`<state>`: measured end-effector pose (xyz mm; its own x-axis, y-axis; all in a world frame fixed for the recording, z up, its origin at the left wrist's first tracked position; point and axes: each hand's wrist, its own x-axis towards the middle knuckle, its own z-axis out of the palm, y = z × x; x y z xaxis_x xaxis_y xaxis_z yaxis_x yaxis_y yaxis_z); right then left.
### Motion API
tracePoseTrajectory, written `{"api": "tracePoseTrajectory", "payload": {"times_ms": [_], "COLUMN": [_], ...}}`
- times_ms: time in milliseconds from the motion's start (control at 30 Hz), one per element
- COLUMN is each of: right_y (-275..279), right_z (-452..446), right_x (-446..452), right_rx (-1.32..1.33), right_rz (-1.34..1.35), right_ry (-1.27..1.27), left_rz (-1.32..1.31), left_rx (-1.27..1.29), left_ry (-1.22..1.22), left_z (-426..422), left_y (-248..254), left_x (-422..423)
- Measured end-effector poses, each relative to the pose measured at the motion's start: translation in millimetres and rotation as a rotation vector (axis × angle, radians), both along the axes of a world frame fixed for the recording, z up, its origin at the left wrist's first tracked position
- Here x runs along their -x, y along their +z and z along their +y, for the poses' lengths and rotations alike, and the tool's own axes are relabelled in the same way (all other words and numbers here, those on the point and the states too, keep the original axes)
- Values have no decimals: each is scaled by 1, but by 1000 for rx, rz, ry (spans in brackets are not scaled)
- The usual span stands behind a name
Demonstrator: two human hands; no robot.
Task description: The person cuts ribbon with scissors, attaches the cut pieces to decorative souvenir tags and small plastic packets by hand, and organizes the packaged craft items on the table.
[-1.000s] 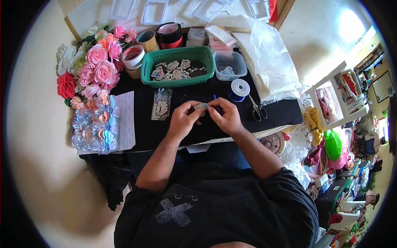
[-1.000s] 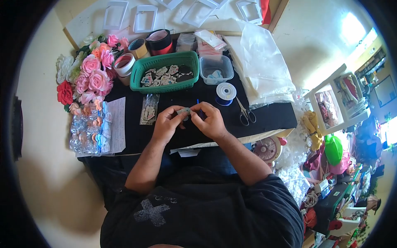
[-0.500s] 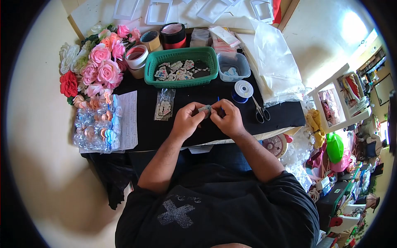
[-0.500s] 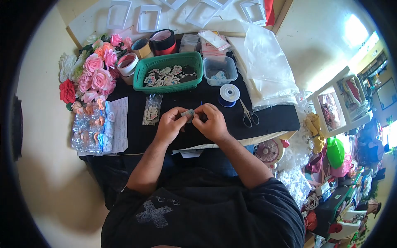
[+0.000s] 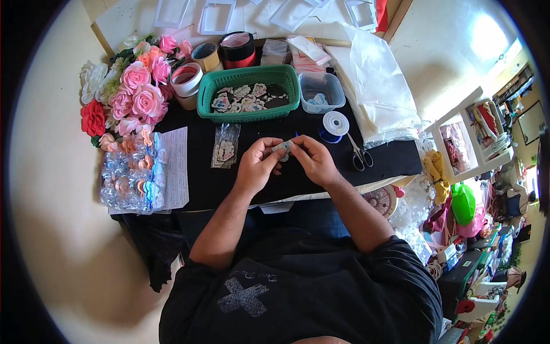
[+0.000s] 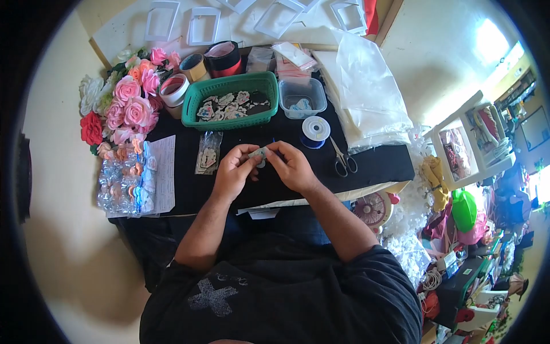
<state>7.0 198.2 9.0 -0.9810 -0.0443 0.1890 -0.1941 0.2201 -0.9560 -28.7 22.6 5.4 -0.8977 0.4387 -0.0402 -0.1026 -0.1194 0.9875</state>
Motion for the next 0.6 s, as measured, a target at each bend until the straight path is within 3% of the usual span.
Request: {"api": "tracePoseTrajectory", "payload": {"times_ms": [600], "right_y": [-5], "right_z": [4], "right_x": [1], "right_rx": [56], "right_rz": [-12], "right_ry": [137], "left_rz": [-6], "left_rx": [-106], "left_ry": [-81], "left_z": [-6], "left_y": [-5], "left_x": [0]}}
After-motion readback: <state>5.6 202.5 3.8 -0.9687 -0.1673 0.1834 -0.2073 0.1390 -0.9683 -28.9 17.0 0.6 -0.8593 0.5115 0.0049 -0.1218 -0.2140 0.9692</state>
